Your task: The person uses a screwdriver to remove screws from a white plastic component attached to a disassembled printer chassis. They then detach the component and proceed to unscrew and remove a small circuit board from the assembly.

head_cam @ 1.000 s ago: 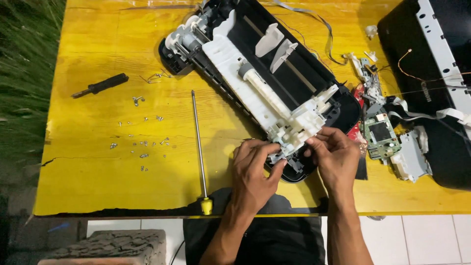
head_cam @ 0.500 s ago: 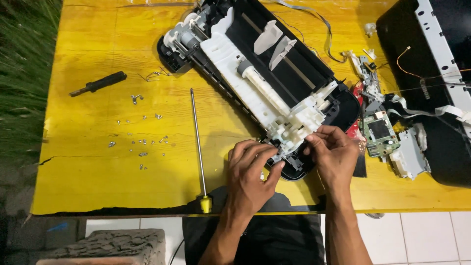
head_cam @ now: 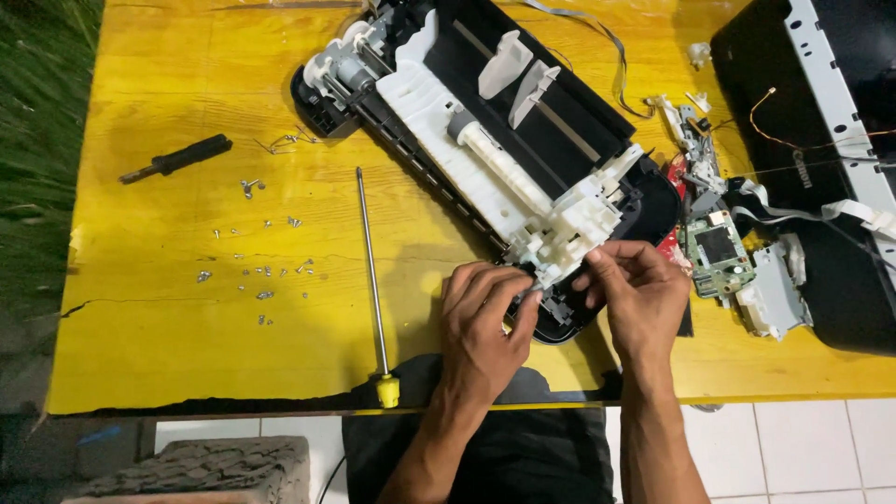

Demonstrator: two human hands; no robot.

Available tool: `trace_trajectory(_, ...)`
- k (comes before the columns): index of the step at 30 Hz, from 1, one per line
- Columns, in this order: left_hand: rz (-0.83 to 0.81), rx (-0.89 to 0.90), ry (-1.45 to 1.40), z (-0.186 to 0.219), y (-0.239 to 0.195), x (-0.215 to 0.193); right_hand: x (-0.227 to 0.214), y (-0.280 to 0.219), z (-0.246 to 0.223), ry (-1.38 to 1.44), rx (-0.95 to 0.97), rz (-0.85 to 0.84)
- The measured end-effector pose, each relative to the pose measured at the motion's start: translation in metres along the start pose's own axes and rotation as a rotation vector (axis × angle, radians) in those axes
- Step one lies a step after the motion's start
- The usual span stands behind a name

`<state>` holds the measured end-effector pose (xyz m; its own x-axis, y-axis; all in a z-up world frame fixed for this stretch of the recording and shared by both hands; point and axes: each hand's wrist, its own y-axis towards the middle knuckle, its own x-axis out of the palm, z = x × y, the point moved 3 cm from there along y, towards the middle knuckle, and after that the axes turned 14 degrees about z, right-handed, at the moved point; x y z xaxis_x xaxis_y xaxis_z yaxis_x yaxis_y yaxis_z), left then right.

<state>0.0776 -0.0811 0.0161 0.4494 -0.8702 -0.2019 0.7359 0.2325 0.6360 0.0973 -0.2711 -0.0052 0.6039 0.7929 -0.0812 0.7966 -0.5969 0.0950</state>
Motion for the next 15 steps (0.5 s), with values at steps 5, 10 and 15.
trace_trajectory(5,-0.027,0.026,0.077,0.003,-0.003,-0.008,-0.002,-0.006,0.010,0.038,0.028,-0.038)
trace_trajectory(10,-0.037,0.010,0.073,-0.005,-0.005,-0.026,-0.004,-0.013,-0.002,-0.014,-0.010,-0.067)
trace_trajectory(15,0.150,-0.184,0.595,-0.035,0.018,-0.063,-0.013,-0.025,-0.015,-0.168,-0.290,0.088)
